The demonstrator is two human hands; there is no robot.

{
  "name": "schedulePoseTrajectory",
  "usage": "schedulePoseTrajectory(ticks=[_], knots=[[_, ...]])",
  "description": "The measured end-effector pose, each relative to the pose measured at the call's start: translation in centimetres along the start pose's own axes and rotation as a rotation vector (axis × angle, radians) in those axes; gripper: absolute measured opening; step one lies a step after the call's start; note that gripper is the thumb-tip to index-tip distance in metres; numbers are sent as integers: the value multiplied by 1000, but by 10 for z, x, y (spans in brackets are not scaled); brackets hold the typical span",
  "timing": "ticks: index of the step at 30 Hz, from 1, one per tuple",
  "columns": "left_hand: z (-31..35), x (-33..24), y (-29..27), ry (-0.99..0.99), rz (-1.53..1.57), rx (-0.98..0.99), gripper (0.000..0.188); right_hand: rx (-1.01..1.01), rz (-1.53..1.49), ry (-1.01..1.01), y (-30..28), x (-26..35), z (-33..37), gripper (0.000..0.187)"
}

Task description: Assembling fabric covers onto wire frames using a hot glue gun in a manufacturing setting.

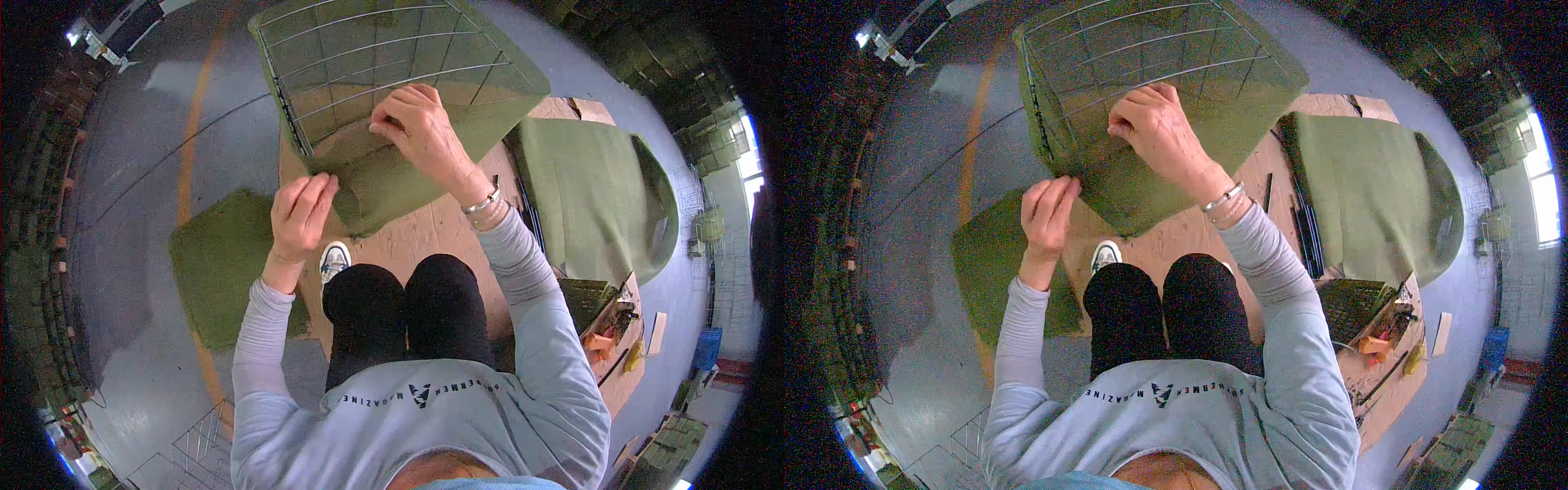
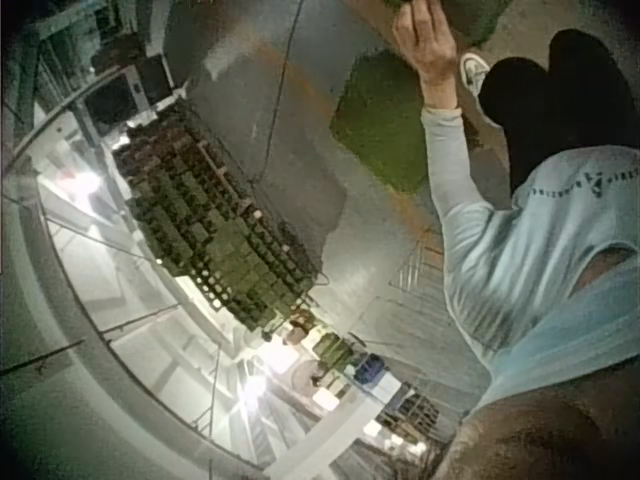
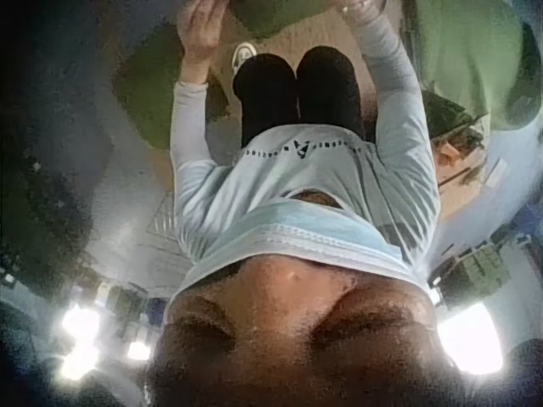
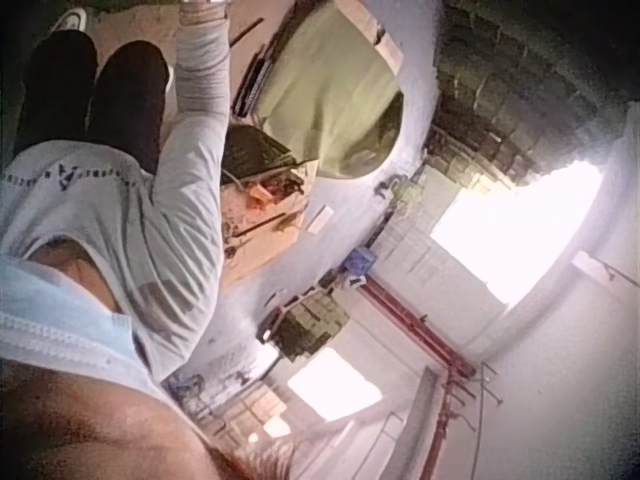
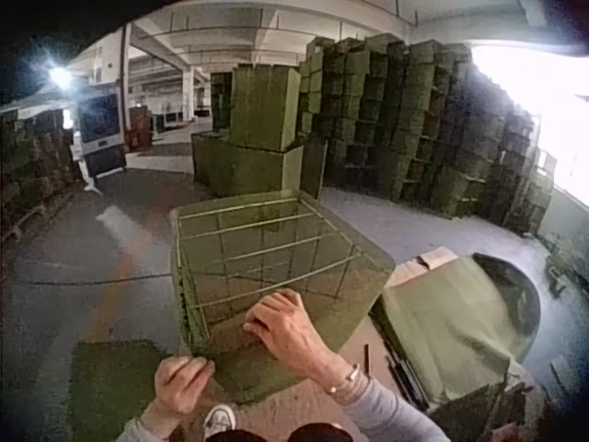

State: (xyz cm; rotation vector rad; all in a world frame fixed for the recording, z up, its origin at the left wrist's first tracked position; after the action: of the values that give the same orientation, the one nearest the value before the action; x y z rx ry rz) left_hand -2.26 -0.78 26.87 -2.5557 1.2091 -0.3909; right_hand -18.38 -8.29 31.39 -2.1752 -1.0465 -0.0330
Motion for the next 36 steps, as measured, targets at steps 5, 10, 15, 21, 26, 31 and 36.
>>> schedulePoseTrajectory(ticks=[5,10,15,21,26,31,36], knots=[[-12,8,12,-37,-12,32,26,111,-5,19,10,-12,-7,13],[-11,11,11,-77,9,36,27,255,-123,8,16,-15,-13,21],[-18,9,12,-93,31,31,29,378,-285,99,21,-31,-12,23],[-30,17,20,-247,89,109,29,491,-277,142,41,-41,-10,21],[-39,21,37,-290,146,314,11,689,-222,138,56,-45,-6,23],[-29,34,37,-356,166,334,9,-312,34,-65,-52,-1,-9,11],[-38,26,48,-381,252,382,8,-84,143,-130,-27,-4,54,28]])
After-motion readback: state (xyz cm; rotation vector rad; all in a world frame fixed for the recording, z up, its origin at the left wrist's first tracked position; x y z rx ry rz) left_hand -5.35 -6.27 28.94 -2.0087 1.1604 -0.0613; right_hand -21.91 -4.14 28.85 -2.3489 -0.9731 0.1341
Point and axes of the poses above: each hand's wrist, its own z-axis away from the middle knuckle, its own y-axis out of the palm, x = y × z, the point moved 8 cm from there along -z, towards the middle knuckle, and after that the axes turned 7 degrees about -x, right-handed, at the moved point
